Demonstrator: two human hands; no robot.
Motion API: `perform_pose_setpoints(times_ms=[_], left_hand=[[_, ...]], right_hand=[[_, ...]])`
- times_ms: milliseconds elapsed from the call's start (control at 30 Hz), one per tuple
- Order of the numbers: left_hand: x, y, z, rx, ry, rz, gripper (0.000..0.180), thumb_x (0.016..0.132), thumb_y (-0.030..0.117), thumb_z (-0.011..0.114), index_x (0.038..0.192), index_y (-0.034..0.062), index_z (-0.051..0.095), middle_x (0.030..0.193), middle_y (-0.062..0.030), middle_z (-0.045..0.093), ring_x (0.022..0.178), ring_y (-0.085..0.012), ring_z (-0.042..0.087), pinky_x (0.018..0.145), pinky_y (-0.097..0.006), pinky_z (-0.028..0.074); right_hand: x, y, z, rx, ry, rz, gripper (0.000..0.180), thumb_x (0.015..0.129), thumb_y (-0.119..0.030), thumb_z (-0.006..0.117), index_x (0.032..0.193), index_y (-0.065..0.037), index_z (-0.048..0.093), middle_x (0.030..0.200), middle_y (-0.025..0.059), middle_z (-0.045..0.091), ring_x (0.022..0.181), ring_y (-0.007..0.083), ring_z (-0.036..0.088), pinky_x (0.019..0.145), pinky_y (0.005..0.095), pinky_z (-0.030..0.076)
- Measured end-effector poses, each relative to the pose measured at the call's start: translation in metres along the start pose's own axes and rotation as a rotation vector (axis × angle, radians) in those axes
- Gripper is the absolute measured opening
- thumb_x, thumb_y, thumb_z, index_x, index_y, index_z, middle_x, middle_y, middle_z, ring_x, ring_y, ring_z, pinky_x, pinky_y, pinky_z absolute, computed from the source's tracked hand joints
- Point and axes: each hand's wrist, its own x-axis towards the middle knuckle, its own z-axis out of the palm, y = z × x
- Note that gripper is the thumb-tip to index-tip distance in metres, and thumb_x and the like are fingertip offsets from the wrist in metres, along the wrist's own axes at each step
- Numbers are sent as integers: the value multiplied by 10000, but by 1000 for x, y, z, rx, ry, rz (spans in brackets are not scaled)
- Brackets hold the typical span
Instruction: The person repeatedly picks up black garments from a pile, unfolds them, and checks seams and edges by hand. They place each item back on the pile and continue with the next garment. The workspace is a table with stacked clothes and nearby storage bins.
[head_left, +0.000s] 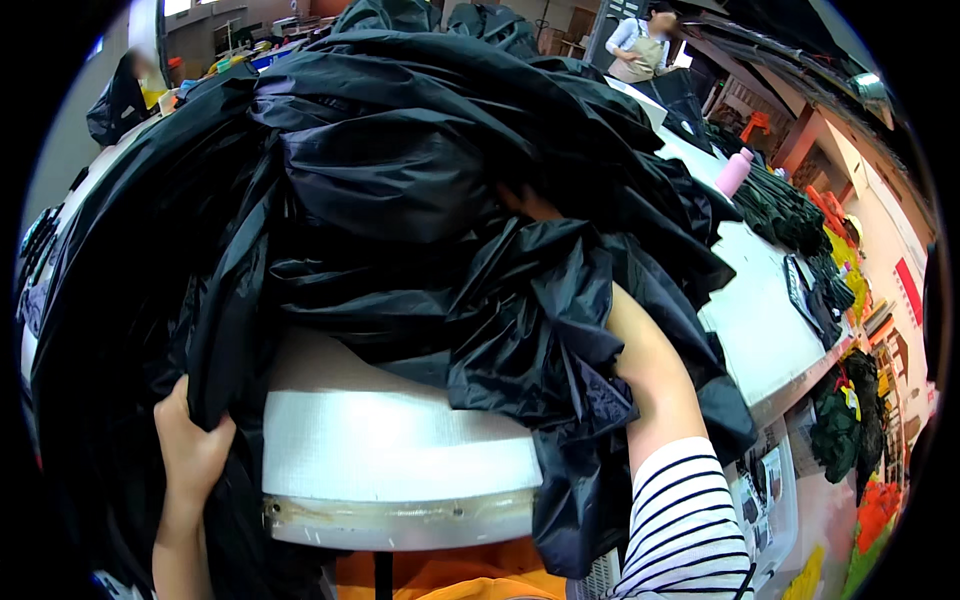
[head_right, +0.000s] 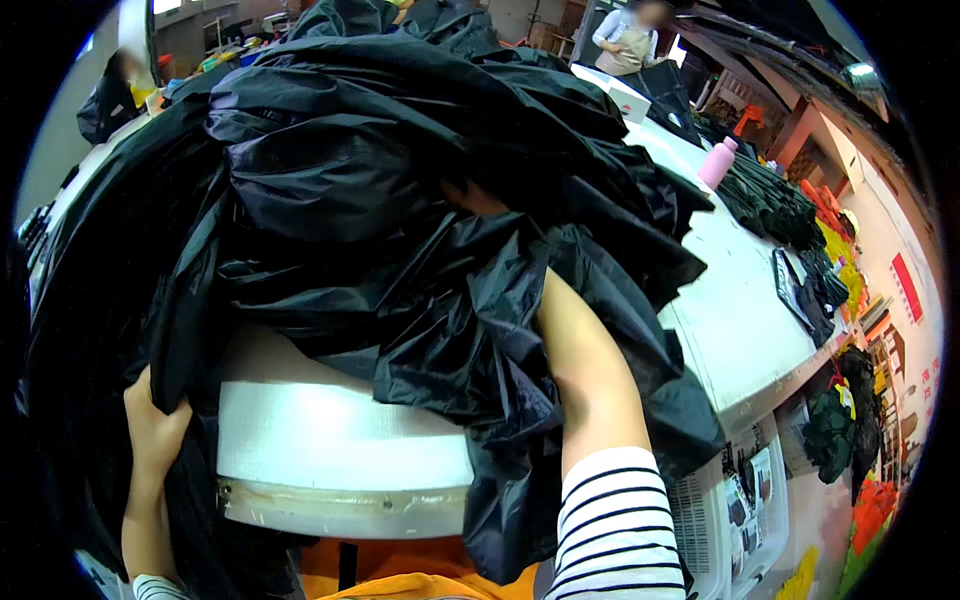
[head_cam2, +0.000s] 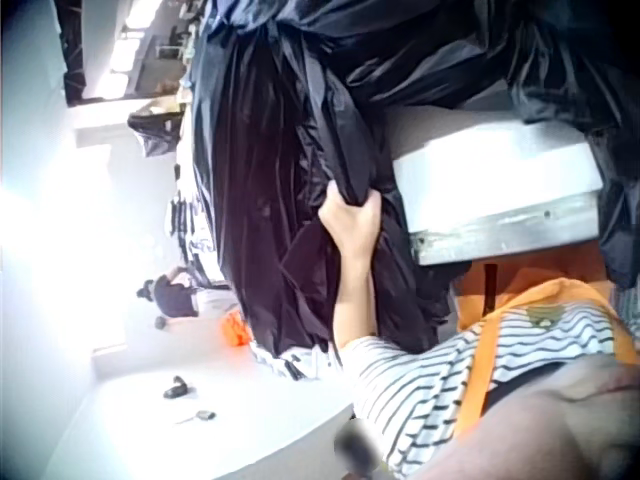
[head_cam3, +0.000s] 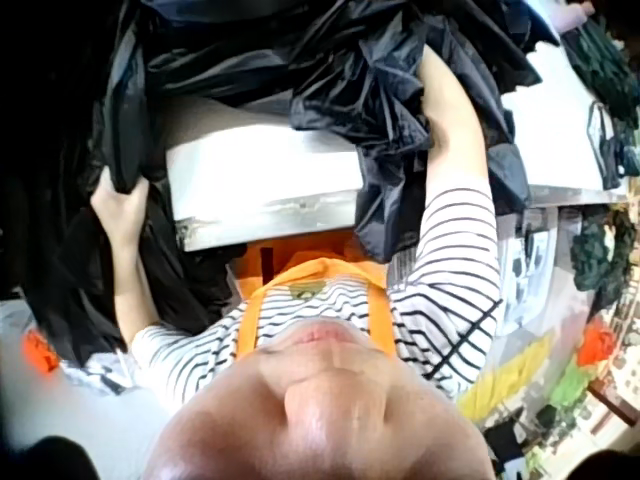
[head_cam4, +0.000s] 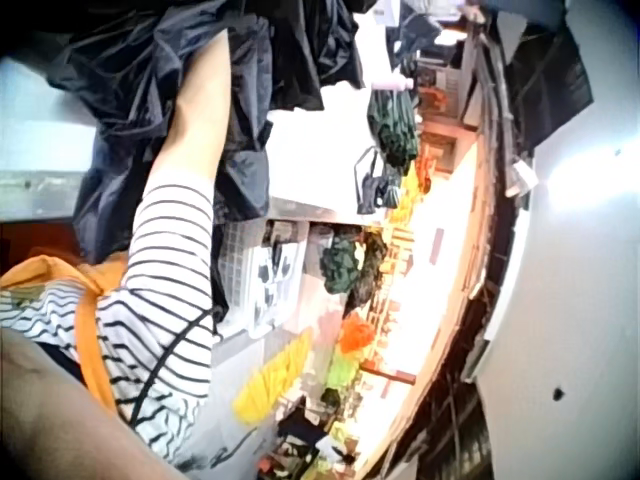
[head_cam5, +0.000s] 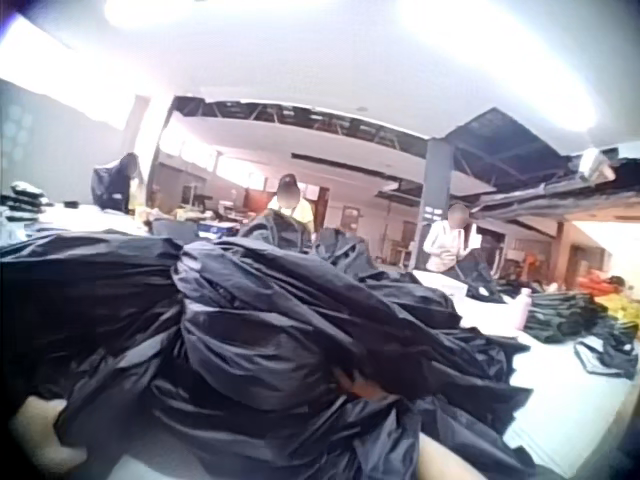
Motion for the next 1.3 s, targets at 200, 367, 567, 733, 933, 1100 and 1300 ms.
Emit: perform_pose_setpoints(times_ms=[200,367,567,733,933,1100,1300], left_hand=[[-1,36,39,-56,54,-2,262,636,-43,628,895,-76,610,788,-191,671,746,-282,687,670,-317,515],[4,37,62,9,75,-16,308,638,-39,628,944,-74,612,824,-218,671,792,-307,694,676,-313,519],[14,20,79,84,130,-24,222,615,43,674,795,-34,569,744,-247,612,759,-432,618,638,-423,504],[39,3,43,-100,-25,78,299,644,60,654,914,-65,629,807,-201,680,758,-223,675,705,-338,520],[77,-43,6,89,-171,285,361,700,73,666,1031,-61,609,892,-158,684,840,-189,645,765,-327,494],[57,-34,29,287,216,330,493,666,99,718,1136,52,577,1087,-200,613,1082,-353,562,927,-424,438],[-13,60,30,661,-656,560,511,692,427,742,1064,84,668,1145,-79,610,1237,-279,462,1087,-514,272]], right_hand=[[48,38,64,34,-132,16,557,897,-276,539,1428,-327,377,1268,173,525,1094,408,551,938,443,460],[60,44,90,113,-230,-12,562,897,-265,531,1432,-329,370,1269,170,527,1080,405,560,923,432,471],[49,64,37,288,-330,-217,569,896,-253,522,1436,-332,362,1269,166,529,1065,402,571,905,418,484],[16,128,-109,180,-662,-335,693,814,-92,550,1436,-329,357,1131,161,569,877,384,626,802,418,519],[-50,131,-159,183,-674,-73,647,729,84,476,1321,-171,533,1069,173,572,965,346,594,846,378,506],[19,-22,-274,946,-287,95,297,805,-18,517,1054,-28,679,872,159,684,842,257,675,772,326,528],[-10,-170,-214,857,-331,-366,356,801,-42,537,1127,-122,654,1128,63,642,994,285,626,831,383,515]])
